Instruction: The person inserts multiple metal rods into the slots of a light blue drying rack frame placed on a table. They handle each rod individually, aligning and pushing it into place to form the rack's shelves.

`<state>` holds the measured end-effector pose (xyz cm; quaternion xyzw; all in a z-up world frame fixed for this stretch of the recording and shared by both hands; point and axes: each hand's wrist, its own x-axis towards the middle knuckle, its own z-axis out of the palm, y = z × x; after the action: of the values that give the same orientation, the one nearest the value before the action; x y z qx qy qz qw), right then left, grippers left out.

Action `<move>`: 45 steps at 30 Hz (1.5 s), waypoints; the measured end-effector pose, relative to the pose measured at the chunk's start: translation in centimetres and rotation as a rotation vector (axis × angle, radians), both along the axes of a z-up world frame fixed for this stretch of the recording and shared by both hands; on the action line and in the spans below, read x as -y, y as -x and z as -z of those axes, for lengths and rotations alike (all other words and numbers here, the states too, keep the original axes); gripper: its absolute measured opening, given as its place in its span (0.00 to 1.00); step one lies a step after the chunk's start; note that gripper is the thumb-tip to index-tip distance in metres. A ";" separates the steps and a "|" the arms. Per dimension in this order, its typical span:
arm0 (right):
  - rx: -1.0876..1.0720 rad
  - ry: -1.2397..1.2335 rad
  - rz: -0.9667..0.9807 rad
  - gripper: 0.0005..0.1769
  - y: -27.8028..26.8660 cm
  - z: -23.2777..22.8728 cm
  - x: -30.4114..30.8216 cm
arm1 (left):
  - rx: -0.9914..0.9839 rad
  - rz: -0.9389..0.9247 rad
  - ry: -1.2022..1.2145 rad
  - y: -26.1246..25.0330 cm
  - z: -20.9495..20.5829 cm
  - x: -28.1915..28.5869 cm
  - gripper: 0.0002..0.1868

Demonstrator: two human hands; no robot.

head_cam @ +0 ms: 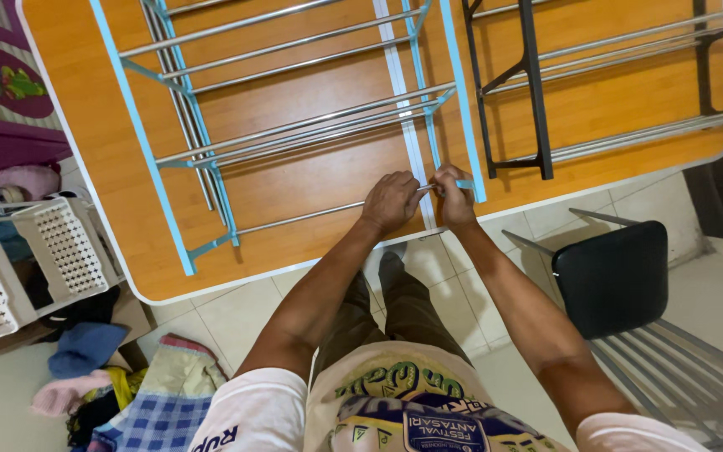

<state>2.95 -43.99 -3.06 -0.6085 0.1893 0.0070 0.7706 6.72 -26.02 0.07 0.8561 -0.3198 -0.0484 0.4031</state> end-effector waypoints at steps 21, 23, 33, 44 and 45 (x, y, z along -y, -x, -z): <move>0.317 0.972 -0.055 0.41 4.3 -9.1 0.9 | -0.006 -0.210 -0.143 1.5 -1.7 1.3 0.09; 0.381 0.964 -0.019 0.38 5.6 -9.3 1.1 | -0.002 -0.231 -0.070 1.9 -3.0 1.1 0.12; 0.361 0.674 -0.103 0.06 10.9 -14.4 -2.4 | -0.109 -0.426 0.258 9.5 -13.9 -5.7 0.17; 0.624 0.798 -0.373 0.21 -0.9 -21.5 -9.9 | 0.001 -0.869 0.341 11.6 -22.1 -14.7 0.17; 0.677 0.803 -0.390 0.21 -1.8 -22.0 -10.8 | 0.021 -0.887 0.339 11.2 -22.8 -15.7 0.17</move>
<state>4.71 -33.20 18.92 -0.8463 -0.1968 -0.1188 0.4806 -4.51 -10.37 22.90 0.8325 0.0693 0.1898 0.5159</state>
